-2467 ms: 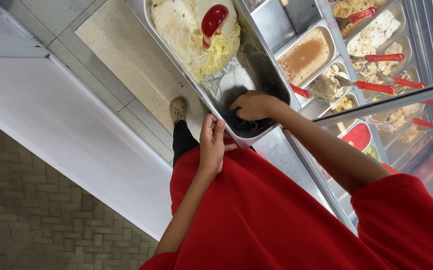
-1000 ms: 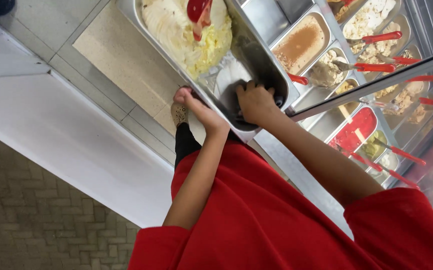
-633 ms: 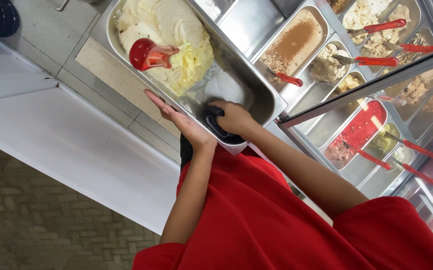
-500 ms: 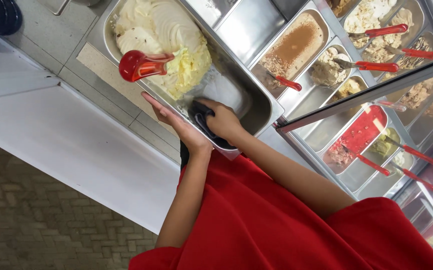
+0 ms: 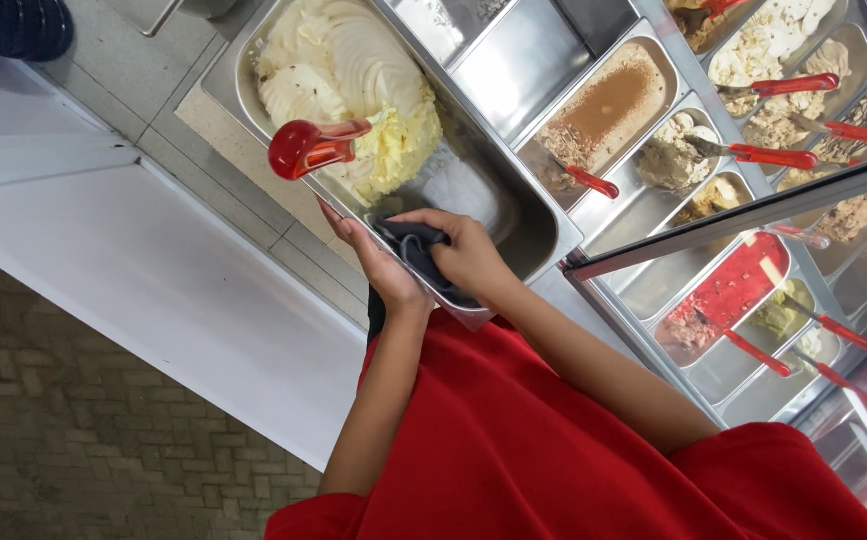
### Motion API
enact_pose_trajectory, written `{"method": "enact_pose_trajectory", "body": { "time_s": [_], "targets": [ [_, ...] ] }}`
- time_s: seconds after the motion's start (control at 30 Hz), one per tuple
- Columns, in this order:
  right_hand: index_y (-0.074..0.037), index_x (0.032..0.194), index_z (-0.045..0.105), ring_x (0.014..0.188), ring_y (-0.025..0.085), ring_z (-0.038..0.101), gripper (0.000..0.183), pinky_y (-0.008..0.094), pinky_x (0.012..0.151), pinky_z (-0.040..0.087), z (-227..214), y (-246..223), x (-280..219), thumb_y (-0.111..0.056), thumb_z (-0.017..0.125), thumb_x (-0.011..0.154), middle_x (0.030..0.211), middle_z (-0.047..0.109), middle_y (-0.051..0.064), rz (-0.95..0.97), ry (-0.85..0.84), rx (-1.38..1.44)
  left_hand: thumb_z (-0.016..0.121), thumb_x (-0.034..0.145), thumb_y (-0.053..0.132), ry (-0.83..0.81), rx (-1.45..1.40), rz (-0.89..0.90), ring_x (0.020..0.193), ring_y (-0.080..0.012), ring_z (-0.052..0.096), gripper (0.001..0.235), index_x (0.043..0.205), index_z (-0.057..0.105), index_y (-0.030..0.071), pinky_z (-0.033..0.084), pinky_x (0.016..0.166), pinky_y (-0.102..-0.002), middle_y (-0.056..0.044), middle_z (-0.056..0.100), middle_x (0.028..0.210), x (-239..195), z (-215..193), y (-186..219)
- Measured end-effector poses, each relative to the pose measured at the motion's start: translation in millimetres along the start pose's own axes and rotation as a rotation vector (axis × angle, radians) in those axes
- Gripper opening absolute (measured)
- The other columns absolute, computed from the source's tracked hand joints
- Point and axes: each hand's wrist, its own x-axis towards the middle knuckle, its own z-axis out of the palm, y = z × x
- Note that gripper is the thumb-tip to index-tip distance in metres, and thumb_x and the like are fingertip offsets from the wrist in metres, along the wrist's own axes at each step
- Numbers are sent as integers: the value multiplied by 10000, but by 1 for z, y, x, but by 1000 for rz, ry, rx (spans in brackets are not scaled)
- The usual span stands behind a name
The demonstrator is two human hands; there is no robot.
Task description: Washing a cleaning cloth in a sink and then using it along with tissues to wipe down the interior and frame of a gelato display freezer.
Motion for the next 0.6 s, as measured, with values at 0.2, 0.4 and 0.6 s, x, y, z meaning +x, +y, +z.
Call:
{"method": "enact_pose_trajectory", "body": {
  "time_s": [0.2, 0.4, 0.6],
  "targets": [
    [-282, 1180, 792, 1110, 281, 693, 593, 387, 950, 549, 5, -5, 3, 59, 474, 814, 1118, 774, 86, 207, 81, 3, 383, 1093, 441, 60, 44, -40, 1589, -302, -12, 647, 1626, 98, 211, 23, 1280, -520, -86, -34, 1711, 1, 2, 9],
    [-111, 1141, 782, 1023, 253, 633, 536, 369, 934, 518, -9, -10, -22, 122, 469, 773, 1088, 763, 160, 180, 52, 177, 498, 1059, 498, 35, -153, -187, 1541, -245, 208, 660, 1612, 162, 363, 165, 1271, -503, -29, 66, 1693, 16, -23, -1],
    [-117, 1104, 795, 1033, 251, 650, 594, 347, 926, 504, -12, 3, -21, 137, 423, 717, 1071, 749, 138, 149, 5, 171, 524, 1061, 504, 64, -286, -231, 1292, -157, 488, 485, 1510, 384, 385, 400, 1125, -343, 13, 398, 1526, 19, -38, -10]
  ]
}}
